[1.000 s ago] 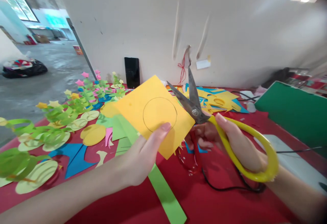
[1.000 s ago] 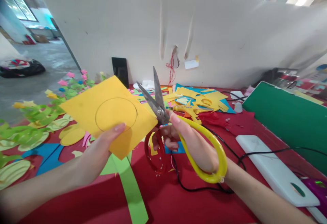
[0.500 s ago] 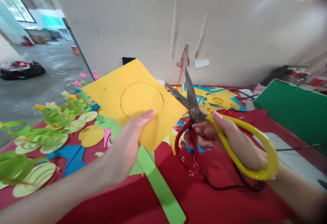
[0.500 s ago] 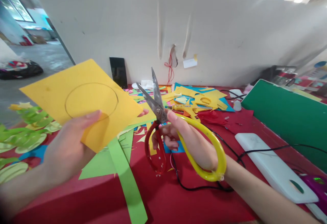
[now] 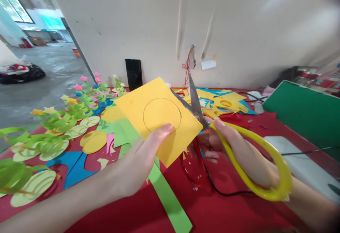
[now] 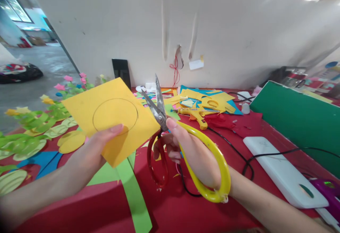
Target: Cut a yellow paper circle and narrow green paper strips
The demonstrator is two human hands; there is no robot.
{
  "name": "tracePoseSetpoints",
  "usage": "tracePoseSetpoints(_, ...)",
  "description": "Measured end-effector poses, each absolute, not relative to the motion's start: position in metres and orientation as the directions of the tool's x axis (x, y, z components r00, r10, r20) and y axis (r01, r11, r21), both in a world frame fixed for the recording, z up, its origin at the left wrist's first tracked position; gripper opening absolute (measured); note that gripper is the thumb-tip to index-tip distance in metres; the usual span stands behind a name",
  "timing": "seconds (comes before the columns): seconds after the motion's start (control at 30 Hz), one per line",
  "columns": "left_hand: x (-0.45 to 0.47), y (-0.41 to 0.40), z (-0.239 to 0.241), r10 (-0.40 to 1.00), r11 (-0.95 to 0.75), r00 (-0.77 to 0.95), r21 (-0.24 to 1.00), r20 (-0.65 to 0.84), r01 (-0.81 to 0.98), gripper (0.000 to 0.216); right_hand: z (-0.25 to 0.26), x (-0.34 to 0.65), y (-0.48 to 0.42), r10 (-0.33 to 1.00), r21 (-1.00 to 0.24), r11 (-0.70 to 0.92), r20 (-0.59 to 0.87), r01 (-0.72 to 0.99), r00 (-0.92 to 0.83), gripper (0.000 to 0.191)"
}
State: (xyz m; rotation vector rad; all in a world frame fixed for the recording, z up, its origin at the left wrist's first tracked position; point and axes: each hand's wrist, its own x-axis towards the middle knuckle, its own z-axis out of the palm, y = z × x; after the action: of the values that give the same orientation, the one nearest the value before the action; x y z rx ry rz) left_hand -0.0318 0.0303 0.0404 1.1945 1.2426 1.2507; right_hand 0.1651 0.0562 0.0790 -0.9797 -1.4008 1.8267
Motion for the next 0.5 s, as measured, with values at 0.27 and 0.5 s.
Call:
tracePoseSetpoints(0.27, -0.031, 0.027, 0.041, 0.998, -0.030, -0.049, 0.993, 0.036, 0.112, 0.023, 0.074, 0.162, 0.054, 0.849, -0.975, -0.220, -0.186, -0.010, -0.495, 0.025)
tracePoseSetpoints(0.5, -0.029, 0.024, 0.057, 0.978, -0.186, 0.018, 0.827, 0.208, 0.531, 0.027, 0.077, 0.158, 0.053, 0.869, -0.966, -0.253, -0.251, 0.053, -0.427, 0.026)
